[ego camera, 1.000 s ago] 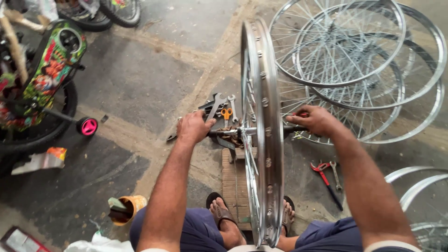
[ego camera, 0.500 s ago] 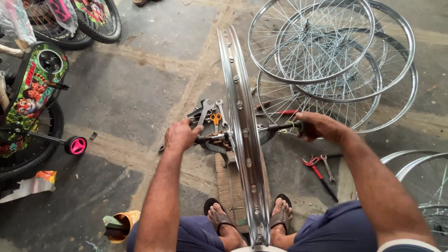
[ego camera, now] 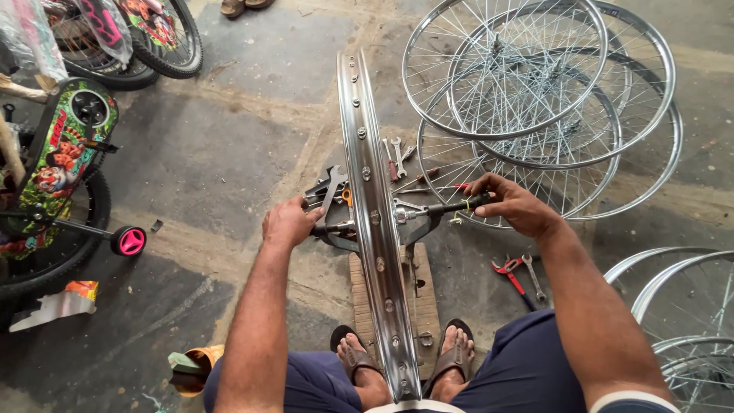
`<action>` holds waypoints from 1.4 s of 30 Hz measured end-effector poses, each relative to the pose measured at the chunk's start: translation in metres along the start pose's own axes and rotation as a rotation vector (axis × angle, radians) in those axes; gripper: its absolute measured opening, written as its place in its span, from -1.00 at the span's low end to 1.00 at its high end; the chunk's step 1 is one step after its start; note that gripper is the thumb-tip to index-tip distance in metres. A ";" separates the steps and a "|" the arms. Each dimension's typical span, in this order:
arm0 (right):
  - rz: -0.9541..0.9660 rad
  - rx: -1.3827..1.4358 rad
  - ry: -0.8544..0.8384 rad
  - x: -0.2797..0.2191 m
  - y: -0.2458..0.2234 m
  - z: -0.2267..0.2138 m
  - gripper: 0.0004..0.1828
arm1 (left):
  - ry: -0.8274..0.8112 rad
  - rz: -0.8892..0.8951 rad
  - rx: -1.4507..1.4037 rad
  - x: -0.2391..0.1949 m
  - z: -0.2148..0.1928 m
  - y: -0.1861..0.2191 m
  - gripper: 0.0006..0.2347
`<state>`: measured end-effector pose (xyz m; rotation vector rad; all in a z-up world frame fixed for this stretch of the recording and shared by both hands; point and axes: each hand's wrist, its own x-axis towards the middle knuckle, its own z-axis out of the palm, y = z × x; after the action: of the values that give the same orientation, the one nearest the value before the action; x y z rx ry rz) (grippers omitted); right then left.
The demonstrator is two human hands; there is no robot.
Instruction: The person sits on the ground and uses a spoke wrench to tighten the spokes on a bicycle wheel. They rotate the wheel to access different spokes and periodically spin the wheel to check alignment.
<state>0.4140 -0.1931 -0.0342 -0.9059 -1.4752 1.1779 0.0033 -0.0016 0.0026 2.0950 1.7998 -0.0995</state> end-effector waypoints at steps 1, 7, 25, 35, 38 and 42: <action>0.190 0.063 0.111 -0.001 -0.001 0.000 -0.61 | -0.003 -0.005 0.000 0.000 0.000 0.001 -0.54; 0.559 0.158 0.294 -0.006 0.005 -0.001 -0.60 | -0.021 -0.022 0.001 -0.003 -0.002 0.004 -0.53; 0.664 -0.020 0.441 -0.010 -0.007 -0.001 -0.48 | -0.018 -0.023 0.013 -0.001 0.001 0.003 -0.52; 0.590 -0.179 0.381 -0.011 -0.012 -0.002 -0.50 | 0.232 0.341 -0.107 0.001 0.020 0.025 -0.24; 0.241 0.068 0.312 -0.015 -0.009 -0.008 -0.51 | -0.048 0.486 -0.747 -0.007 0.028 0.054 -0.03; 0.536 -0.093 0.540 -0.015 0.005 -0.013 -0.43 | -0.353 0.490 -0.944 -0.014 0.034 0.088 0.12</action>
<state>0.4302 -0.2036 -0.0427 -1.6052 -0.8744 1.1126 0.0921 -0.0355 -0.0046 1.5930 0.8161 0.4057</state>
